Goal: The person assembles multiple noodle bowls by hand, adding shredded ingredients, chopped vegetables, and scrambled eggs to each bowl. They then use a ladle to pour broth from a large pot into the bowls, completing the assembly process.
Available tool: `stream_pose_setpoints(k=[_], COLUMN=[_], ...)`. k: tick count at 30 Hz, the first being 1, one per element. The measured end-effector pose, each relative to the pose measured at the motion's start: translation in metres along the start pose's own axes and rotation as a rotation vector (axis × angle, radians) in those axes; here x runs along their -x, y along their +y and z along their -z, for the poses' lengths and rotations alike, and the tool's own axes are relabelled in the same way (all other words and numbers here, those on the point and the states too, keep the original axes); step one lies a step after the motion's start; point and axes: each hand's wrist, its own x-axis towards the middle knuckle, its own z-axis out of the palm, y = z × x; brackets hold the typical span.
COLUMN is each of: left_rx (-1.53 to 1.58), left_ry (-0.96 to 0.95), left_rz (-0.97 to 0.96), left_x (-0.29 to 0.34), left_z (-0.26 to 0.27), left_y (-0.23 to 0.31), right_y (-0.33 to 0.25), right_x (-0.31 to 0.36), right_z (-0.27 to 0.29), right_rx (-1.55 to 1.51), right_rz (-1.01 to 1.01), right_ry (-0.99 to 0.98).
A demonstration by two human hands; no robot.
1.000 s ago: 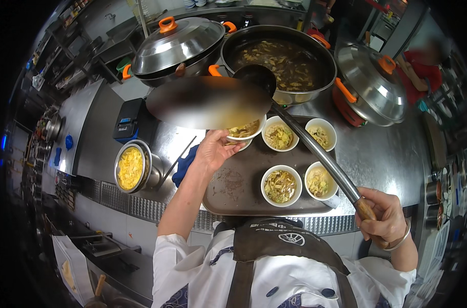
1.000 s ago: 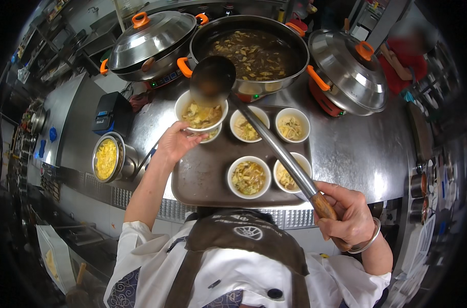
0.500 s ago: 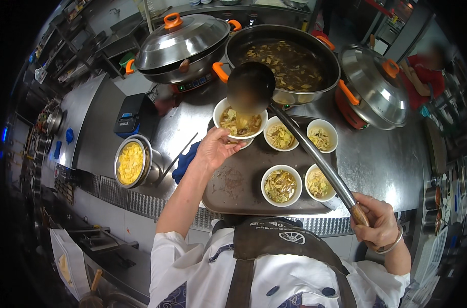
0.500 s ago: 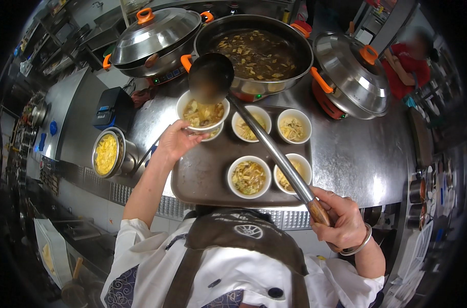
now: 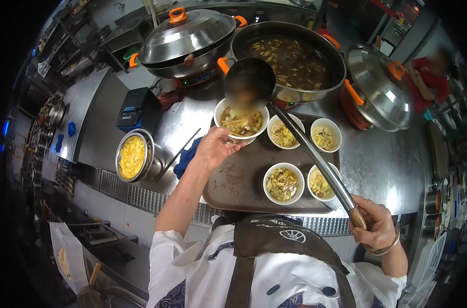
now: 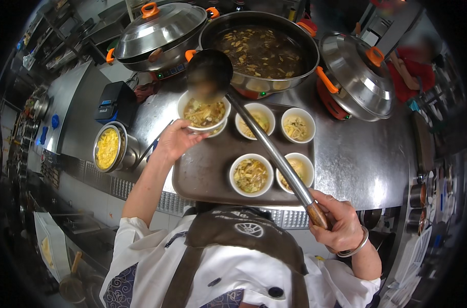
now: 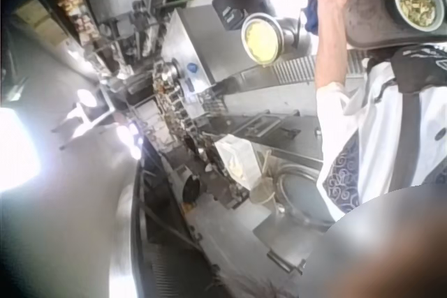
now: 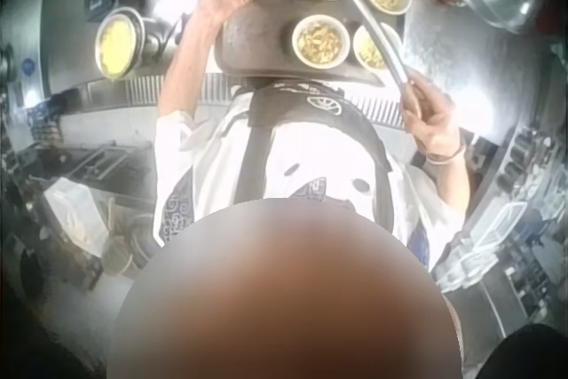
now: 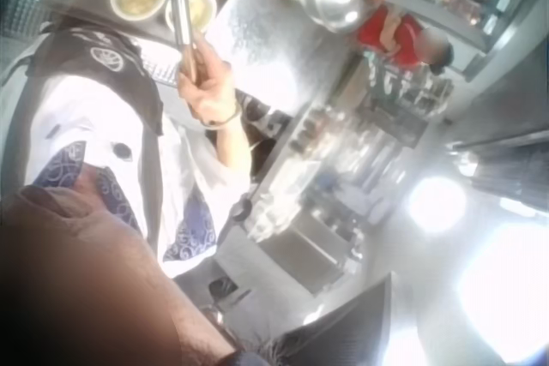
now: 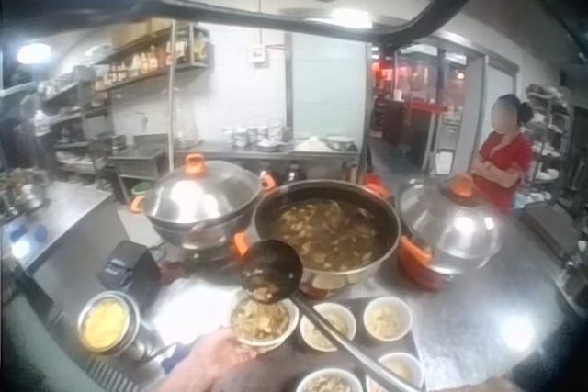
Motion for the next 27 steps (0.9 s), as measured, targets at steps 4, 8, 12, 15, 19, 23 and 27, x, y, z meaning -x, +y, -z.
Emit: stream_pose_setpoints(k=[4,8,12,15,19,23,27], left_rx=[0.012,0.012,0.023,-0.005,0.000,0.008,0.020], left_ry=[0.023,0.008,0.011,0.013,0.010,0.007,0.005], left_rz=[-0.006,-0.004,-0.022,-0.023,-0.027,-0.023,-0.023], left_x=[0.003,0.005,0.007,0.009,0.011,0.012,0.014], left_z=[-0.004,-0.001,-0.004,-0.003,0.000,0.000,0.003], left_y=[0.000,0.002,0.001,0.001,0.000,0.000,0.000], right_y=[0.002,0.006,0.009,0.010,0.009,0.008,0.004], right_x=[-0.002,-0.001,0.000,0.002,0.003,0.004,0.003], right_z=[0.001,0.001,0.001,0.000,0.000,-0.001,-0.002], right_rx=[0.136,0.168,0.231,0.320,0.398,0.402,0.464], right_rz=[0.071,0.080,0.122,0.167,0.196,0.211,0.232], right_ry=[-0.006,-0.003,0.002,0.007,0.003,0.002,-0.005])
